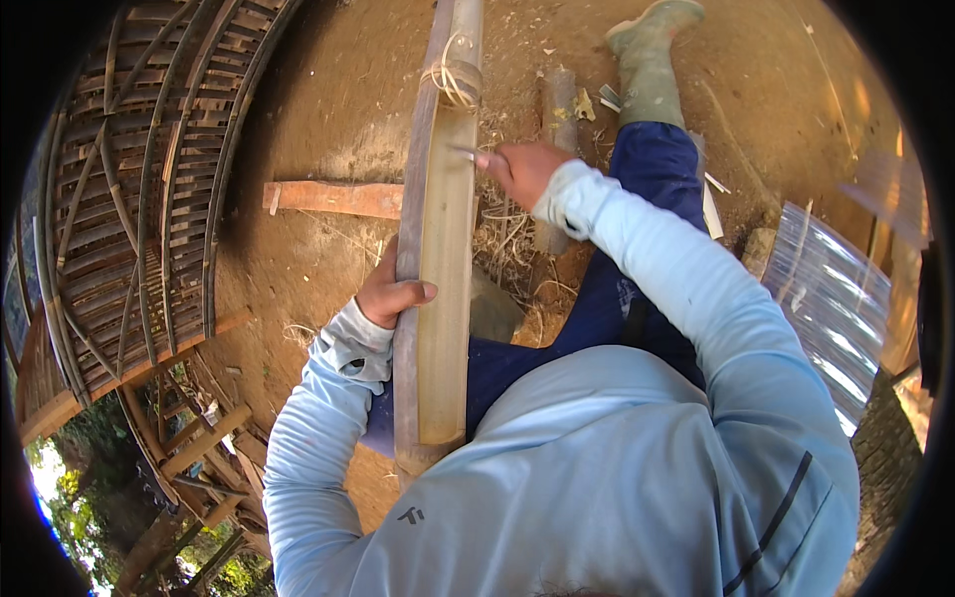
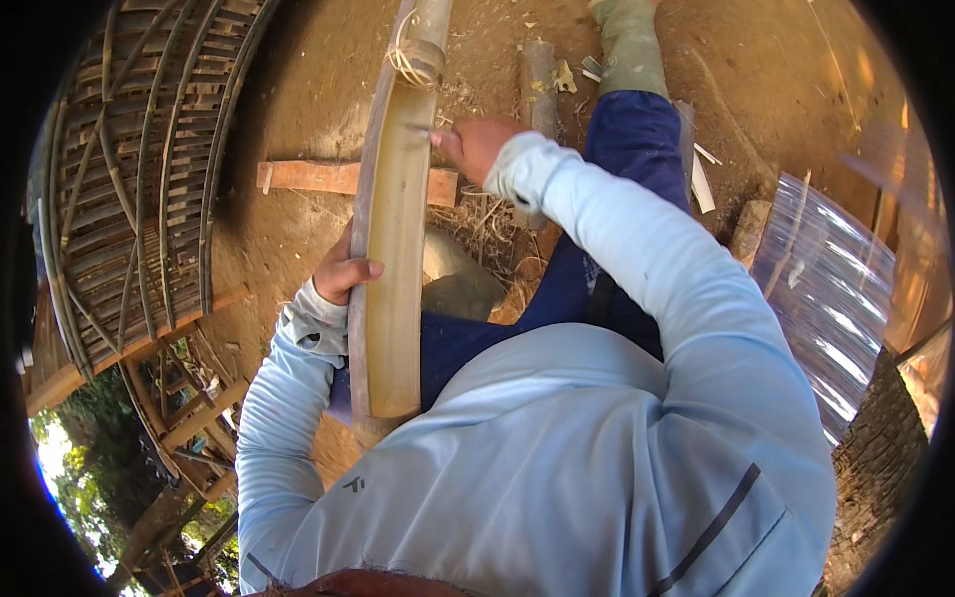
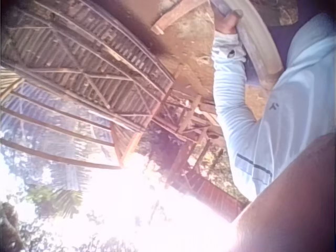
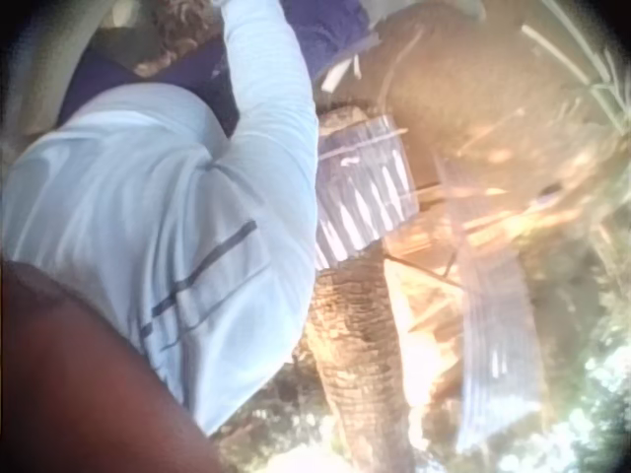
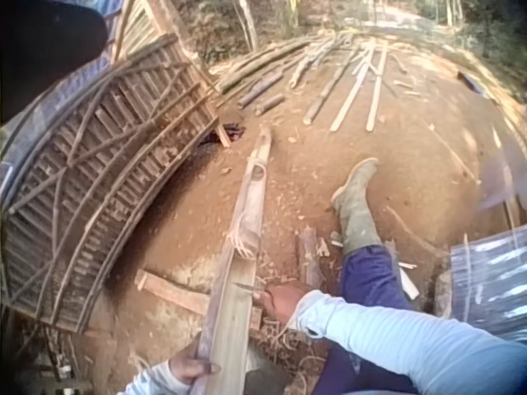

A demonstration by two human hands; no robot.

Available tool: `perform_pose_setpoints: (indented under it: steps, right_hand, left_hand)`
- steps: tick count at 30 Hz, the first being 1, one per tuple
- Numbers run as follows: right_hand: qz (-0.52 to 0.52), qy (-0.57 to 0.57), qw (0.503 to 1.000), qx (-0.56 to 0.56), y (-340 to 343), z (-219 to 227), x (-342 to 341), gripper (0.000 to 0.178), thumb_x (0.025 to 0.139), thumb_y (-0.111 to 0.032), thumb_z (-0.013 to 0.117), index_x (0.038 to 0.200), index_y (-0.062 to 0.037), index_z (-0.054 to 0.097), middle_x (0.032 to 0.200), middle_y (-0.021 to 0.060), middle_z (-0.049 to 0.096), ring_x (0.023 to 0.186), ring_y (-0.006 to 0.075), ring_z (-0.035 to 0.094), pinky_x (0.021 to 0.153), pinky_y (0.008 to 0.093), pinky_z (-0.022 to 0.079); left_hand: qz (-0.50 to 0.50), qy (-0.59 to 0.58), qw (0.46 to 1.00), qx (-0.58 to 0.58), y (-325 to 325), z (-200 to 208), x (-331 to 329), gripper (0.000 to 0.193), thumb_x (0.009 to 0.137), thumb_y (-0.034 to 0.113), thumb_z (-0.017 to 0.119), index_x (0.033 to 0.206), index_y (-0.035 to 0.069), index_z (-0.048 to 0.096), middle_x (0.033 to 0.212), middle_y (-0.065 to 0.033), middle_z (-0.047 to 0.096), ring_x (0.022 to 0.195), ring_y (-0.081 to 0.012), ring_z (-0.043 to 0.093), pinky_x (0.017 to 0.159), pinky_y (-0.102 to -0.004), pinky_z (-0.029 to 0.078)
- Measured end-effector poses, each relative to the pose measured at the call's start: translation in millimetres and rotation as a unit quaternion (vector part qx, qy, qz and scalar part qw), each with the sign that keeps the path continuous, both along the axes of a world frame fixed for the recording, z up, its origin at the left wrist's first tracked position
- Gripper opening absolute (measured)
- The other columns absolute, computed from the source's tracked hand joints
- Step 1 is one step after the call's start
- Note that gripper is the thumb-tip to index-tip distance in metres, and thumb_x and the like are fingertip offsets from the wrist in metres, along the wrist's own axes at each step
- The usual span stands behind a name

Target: The person uses a knife to carve and smooth the interior of a long bamboo tube held between their legs. They repeatedly scrape the inner surface, remove shavings, and adjust the tube's position to access different sections.

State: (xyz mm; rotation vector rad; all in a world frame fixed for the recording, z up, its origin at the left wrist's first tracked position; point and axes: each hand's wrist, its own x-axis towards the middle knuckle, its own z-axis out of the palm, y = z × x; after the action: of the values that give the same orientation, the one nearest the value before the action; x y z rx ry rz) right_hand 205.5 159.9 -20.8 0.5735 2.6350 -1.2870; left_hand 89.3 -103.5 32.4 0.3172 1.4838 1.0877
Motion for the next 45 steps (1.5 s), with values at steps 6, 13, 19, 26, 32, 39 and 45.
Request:
perform_pose_setpoints:
  steps: [6, 13, 19, 26, 32, 39, 45]
  right_hand:
    - [0.021, 0.103, 0.994, 0.001, -62.2, 15.0, 56.1, 0.047, 0.103, -0.045, 0.044, 0.091, -0.0020, 0.059, 0.075, 0.0242, 0.063, 0.072, 0.0463, 0.063, 0.067, 0.0535, 0.049]
    - [0.001, 0.085, 0.996, 0.026, -32.9, -1.2, 32.5, 0.055, 0.103, -0.049, 0.038, 0.089, -0.0008, 0.061, 0.077, 0.0259, 0.063, 0.076, 0.0469, 0.062, 0.072, 0.0539, 0.048]
    - [0.000, 0.074, 0.996, 0.046, -8.7, -10.3, 6.7, 0.057, 0.103, -0.050, 0.037, 0.089, -0.0011, 0.062, 0.079, 0.0267, 0.063, 0.079, 0.0475, 0.062, 0.074, 0.0553, 0.047]
    - [-0.004, 0.082, 0.995, 0.055, -5.6, -14.3, 0.7, 0.056, 0.103, -0.050, 0.036, 0.092, -0.0018, 0.063, 0.082, 0.0272, 0.064, 0.083, 0.0472, 0.063, 0.078, 0.0543, 0.047]
    - [-0.004, 0.087, 0.993, 0.083, 4.9, -19.0, -9.5, 0.056, 0.103, -0.050, 0.036, 0.094, -0.0019, 0.063, 0.086, 0.0264, 0.066, 0.084, 0.0469, 0.063, 0.079, 0.0534, 0.048]
    - [-0.041, 0.047, 0.996, 0.066, 37.1, -32.7, -41.1, 0.060, 0.103, -0.052, 0.035, 0.100, -0.0004, 0.065, 0.093, 0.0253, 0.067, 0.091, 0.0449, 0.063, 0.083, 0.0509, 0.048]
    - [-0.014, 0.042, 0.998, 0.038, 43.5, -32.5, -43.1, 0.066, 0.103, -0.054, 0.030, 0.105, 0.0005, 0.067, 0.097, 0.0252, 0.068, 0.094, 0.0427, 0.065, 0.090, 0.0506, 0.048]
  left_hand:
    - [-0.013, 0.043, 0.999, 0.021, 1.3, -2.5, 5.9, 0.091, 0.068, 0.022, 0.069, 0.148, -0.001, 0.030, 0.118, -0.0148, 0.059, 0.101, -0.0256, 0.063, 0.089, -0.0372, 0.053]
    - [-0.015, 0.065, 0.997, 0.030, -2.8, -13.5, 2.7, 0.092, 0.068, 0.024, 0.071, 0.147, 0.000, 0.031, 0.115, -0.0142, 0.059, 0.100, -0.0254, 0.064, 0.086, -0.0375, 0.055]
    - [-0.005, 0.002, 1.000, 0.017, 0.7, -5.9, 0.0, 0.108, 0.066, 0.017, 0.077, 0.151, -0.007, 0.015, 0.133, -0.0190, 0.052, 0.122, -0.0288, 0.053, 0.106, -0.0396, 0.041]
    - [-0.005, 0.033, 0.999, 0.039, -2.7, -8.9, 5.5, 0.096, 0.068, 0.019, 0.071, 0.150, 0.001, 0.025, 0.118, -0.0159, 0.059, 0.102, -0.0275, 0.064, 0.089, -0.0387, 0.054]
    - [0.006, 0.000, 1.000, 0.016, 2.4, -1.0, 3.9, 0.109, 0.064, 0.017, 0.077, 0.151, -0.007, 0.016, 0.135, -0.0195, 0.051, 0.124, -0.0302, 0.052, 0.107, -0.0406, 0.040]
    - [0.012, -0.008, 1.000, 0.014, 4.0, 3.7, 5.8, 0.109, 0.064, 0.017, 0.075, 0.152, -0.006, 0.015, 0.136, -0.0192, 0.051, 0.124, -0.0298, 0.051, 0.109, -0.0401, 0.038]
    - [0.001, -0.021, 0.999, 0.026, 2.6, 1.2, 1.0, 0.105, 0.064, 0.016, 0.073, 0.152, -0.005, 0.018, 0.133, -0.0179, 0.052, 0.122, -0.0286, 0.052, 0.107, -0.0384, 0.040]
